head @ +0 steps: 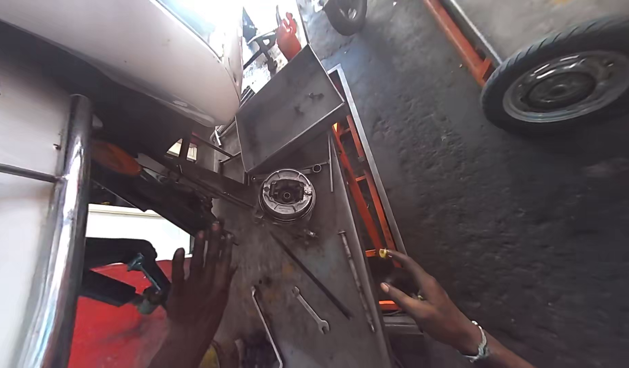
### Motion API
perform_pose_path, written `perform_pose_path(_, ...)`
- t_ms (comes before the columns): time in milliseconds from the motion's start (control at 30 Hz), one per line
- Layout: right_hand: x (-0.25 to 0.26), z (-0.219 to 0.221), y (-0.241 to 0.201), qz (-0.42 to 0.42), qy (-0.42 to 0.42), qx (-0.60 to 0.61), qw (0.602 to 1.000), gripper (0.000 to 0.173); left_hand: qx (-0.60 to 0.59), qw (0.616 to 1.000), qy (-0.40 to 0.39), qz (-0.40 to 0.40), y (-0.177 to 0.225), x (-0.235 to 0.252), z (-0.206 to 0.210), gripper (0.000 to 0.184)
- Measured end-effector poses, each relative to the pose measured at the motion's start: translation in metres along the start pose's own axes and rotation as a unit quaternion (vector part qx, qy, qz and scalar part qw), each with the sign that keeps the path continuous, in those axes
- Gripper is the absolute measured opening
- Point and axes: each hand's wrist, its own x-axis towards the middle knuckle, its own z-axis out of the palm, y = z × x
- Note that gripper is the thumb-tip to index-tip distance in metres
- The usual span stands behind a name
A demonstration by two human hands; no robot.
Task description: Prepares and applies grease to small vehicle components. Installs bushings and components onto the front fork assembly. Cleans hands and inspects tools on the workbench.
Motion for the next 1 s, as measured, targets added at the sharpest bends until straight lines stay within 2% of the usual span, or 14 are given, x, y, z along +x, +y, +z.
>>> perform_pose_path(133,0.001,0.002,-0.003,0.002,-0.005,0.003,1.000,0.059,0.043,0.997,-0.023,0.054,-0.013,0.002,0.000,0.049)
perform_pose_path(233,-0.002,0.002,-0.006,-0.010,0.005,0.013,1.000,0.059,0.052,0.994,0.025,0.088,-0.014,0.003,-0.010,0.038)
perform_pose_path(300,-0.006,0.001,-0.007,-0.007,0.003,0.014,1.000,0.060,0.045,0.993,0.028,0.103,-0.016,0.005,-0.013,0.041)
perform_pose_path(433,-0.012,0.003,-0.012,-0.008,-0.006,0.005,1.000,0.060,0.050,0.988,-0.051,0.137,-0.015,0.011,-0.016,0.037)
perform_pose_path(500,-0.018,0.002,-0.016,-0.006,-0.003,0.007,1.000,0.060,0.107,0.978,-0.086,0.160,-0.010,0.013,-0.023,0.038)
perform_pose_path(600,-0.028,0.003,-0.019,-0.001,0.014,0.014,1.000,0.061,0.167,0.964,-0.099,0.182,-0.002,-0.001,-0.034,0.034)
perform_pose_path(633,-0.032,0.004,-0.019,-0.002,0.018,0.015,1.000,0.061,0.147,0.965,-0.106,0.188,0.001,-0.014,-0.037,0.033)
perform_pose_path(700,-0.040,0.010,-0.018,-0.005,0.023,0.011,1.000,0.061,0.007,0.978,-0.113,0.178,0.011,-0.047,-0.042,0.023)
perform_pose_path(767,-0.047,0.018,-0.023,0.009,0.021,0.021,0.999,0.062,-0.169,0.971,-0.136,0.101,0.031,-0.084,-0.039,0.021)
perform_pose_path(833,-0.057,0.030,-0.036,0.066,-0.002,0.103,0.992,0.059,-0.305,0.928,-0.207,-0.057,0.057,-0.119,-0.035,0.034)
perform_pose_path(900,-0.070,0.044,-0.050,0.131,-0.051,0.253,0.957,0.047,-0.415,0.827,-0.292,-0.242,0.083,-0.153,-0.029,0.048)
perform_pose_path(933,-0.078,0.051,-0.055,0.142,-0.081,0.321,0.933,0.041,-0.459,0.774,-0.301,-0.316,0.099,-0.171,-0.019,0.053)
perform_pose_path(967,-0.084,0.059,-0.058,0.146,-0.110,0.374,0.909,0.040,-0.483,0.735,-0.298,-0.370,0.118,-0.189,-0.004,0.058)
perform_pose_path(1000,-0.092,0.069,-0.061,0.153,-0.130,0.418,0.886,0.041,-0.491,0.715,-0.294,-0.402,0.139,-0.204,0.010,0.062)
